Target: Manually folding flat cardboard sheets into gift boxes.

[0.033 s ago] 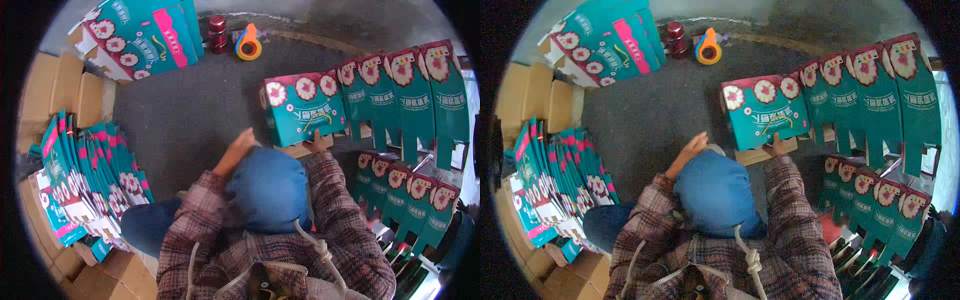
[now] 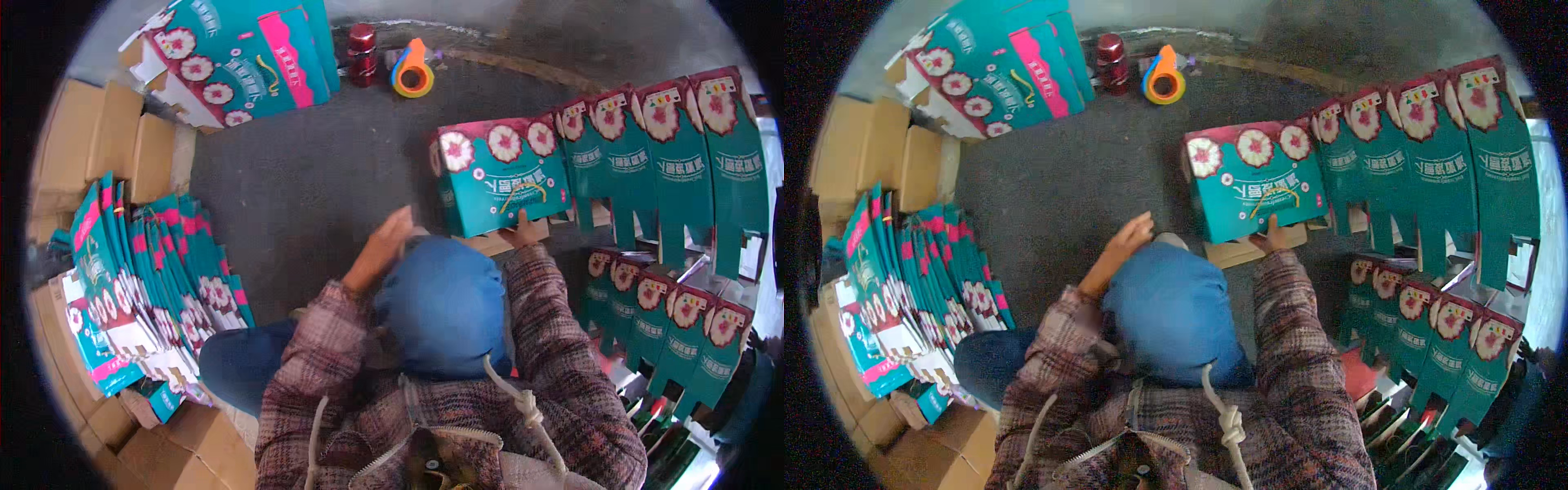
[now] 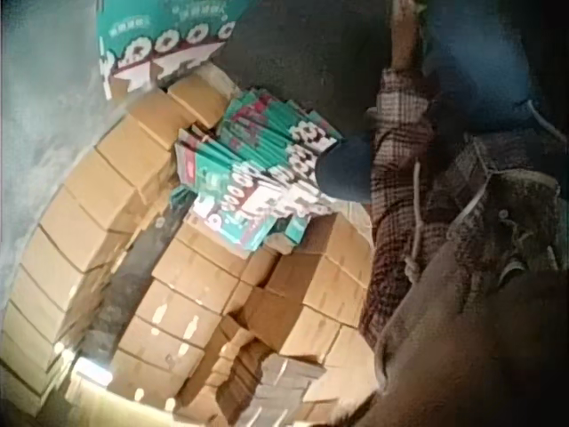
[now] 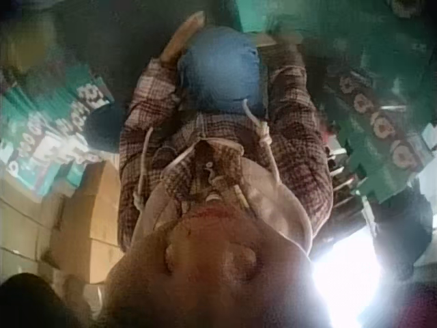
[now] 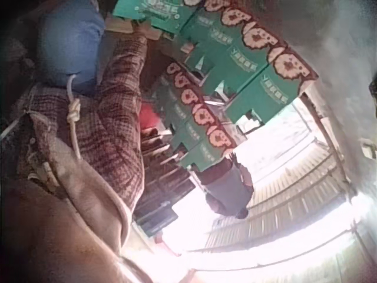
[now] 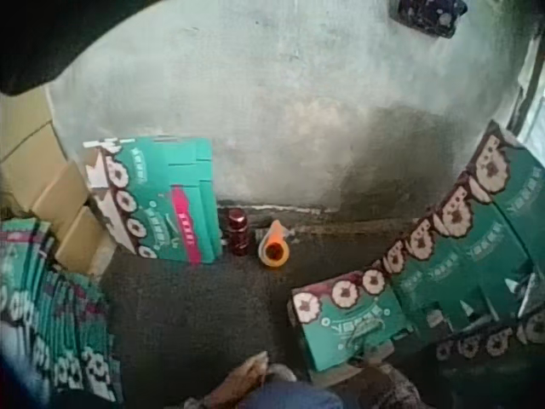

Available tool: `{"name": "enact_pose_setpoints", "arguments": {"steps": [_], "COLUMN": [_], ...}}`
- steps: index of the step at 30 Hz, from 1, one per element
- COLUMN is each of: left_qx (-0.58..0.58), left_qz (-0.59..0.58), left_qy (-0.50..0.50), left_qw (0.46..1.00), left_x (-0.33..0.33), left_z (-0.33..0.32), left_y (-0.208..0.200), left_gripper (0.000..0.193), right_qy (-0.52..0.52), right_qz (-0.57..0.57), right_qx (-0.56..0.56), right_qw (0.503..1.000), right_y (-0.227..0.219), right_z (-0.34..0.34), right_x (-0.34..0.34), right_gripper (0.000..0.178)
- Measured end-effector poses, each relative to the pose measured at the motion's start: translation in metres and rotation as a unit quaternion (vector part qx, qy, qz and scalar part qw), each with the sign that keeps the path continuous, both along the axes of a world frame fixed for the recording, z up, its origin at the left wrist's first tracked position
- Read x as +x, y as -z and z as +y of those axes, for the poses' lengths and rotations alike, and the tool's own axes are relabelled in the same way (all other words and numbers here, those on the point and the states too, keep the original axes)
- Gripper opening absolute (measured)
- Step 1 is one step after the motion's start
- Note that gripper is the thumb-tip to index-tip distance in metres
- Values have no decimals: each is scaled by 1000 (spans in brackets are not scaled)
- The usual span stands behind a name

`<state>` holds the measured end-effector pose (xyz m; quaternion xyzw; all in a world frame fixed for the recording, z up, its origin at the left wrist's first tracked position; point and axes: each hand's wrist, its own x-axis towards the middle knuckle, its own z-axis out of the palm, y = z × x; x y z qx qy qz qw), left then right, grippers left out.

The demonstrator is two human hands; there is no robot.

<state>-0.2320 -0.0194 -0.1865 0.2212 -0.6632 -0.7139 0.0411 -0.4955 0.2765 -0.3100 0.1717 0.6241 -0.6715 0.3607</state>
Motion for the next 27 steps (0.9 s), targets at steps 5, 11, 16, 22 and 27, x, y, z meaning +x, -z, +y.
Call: {"name": "enact_pose_setpoints", "arguments": {"steps": [5,11,16,22,27], "left_qx": [24,-98,-150,-94,-189], "left_qz": [-33,43,50,30,-9], "left_qy": [-103,-234,-542,-658,-695], "left_qw": [994,966,825,747,694], "left_x": [93,207,338,442,504], "left_z": [-30,-22,-41,-83,-152], "left_y": [-140,-220,-232,-165,-94], "left_gripper": [48,46,34,35,31], "right_qy": [-16,-74,-300,-522,-469], "right_qz": [-56,-275,-44,464,528], "right_qx": [-69,-147,-20,11,-25], "right_qw": [996,947,953,716,707], "right_y": [-1,-10,-35,-150,-366], "right_z": [-40,-24,-55,-119,-201], "right_x": [-3,4,18,-17,171], "right_gripper": [63,50,46,44,37]}}
